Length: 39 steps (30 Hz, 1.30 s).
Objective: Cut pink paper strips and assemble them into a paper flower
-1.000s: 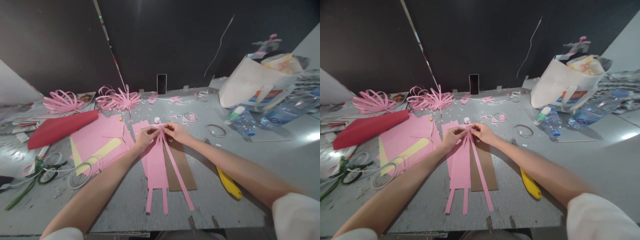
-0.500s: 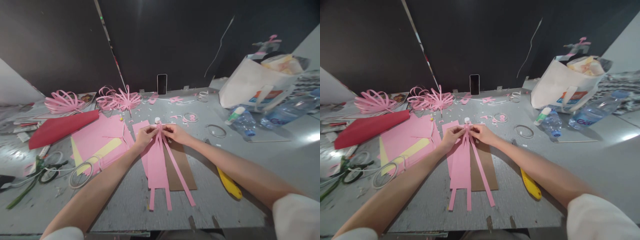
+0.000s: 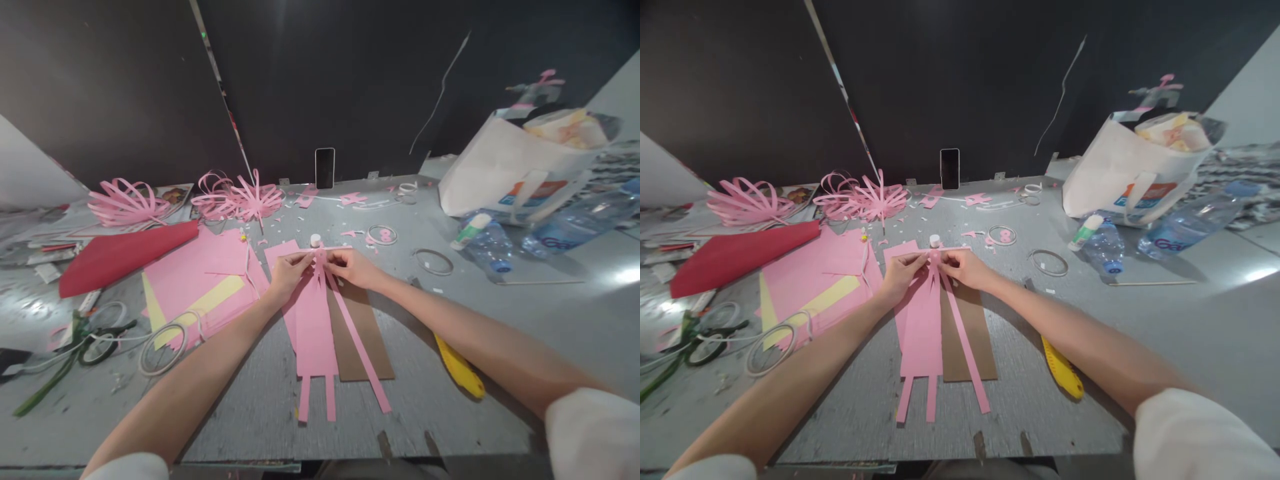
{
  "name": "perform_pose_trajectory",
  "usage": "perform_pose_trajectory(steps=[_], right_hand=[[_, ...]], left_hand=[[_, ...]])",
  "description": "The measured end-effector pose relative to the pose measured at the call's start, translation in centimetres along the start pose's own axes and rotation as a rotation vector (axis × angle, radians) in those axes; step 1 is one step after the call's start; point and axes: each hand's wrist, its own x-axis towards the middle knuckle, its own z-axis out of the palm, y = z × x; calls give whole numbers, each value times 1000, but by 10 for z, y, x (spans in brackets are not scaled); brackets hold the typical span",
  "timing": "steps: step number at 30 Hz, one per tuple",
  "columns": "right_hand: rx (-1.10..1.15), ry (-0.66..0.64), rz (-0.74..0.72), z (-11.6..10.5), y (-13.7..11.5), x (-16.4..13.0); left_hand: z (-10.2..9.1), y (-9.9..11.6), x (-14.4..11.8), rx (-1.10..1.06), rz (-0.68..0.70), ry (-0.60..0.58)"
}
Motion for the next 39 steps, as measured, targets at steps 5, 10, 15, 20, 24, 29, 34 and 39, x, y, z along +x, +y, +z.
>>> perform_pose_trajectory(steps=[5, 10, 15, 20, 24, 29, 34, 39], right_hand=[[-58, 8, -32, 1, -1, 1], [-100, -10, -41, 2, -1, 0], [-154, -1, -42, 1, 0, 0], [-163, -2, -40, 1, -1, 0], [-143, -5, -37, 2, 2, 0], [-178, 10, -86, 2, 4, 1], [-186, 9, -102, 2, 5, 2], [-137, 20, -65, 3, 2, 1]], left_hand=[[1, 1, 1, 52, 52, -72], [1, 1, 1, 96, 72, -44], [0, 2, 0, 41, 46, -17], [0, 1, 1, 18, 42, -20], [1, 2, 1, 14, 41, -38], [2, 4, 0, 25, 55, -46], [2, 5, 0, 19, 58, -41], [3, 4, -1, 78, 81, -11]])
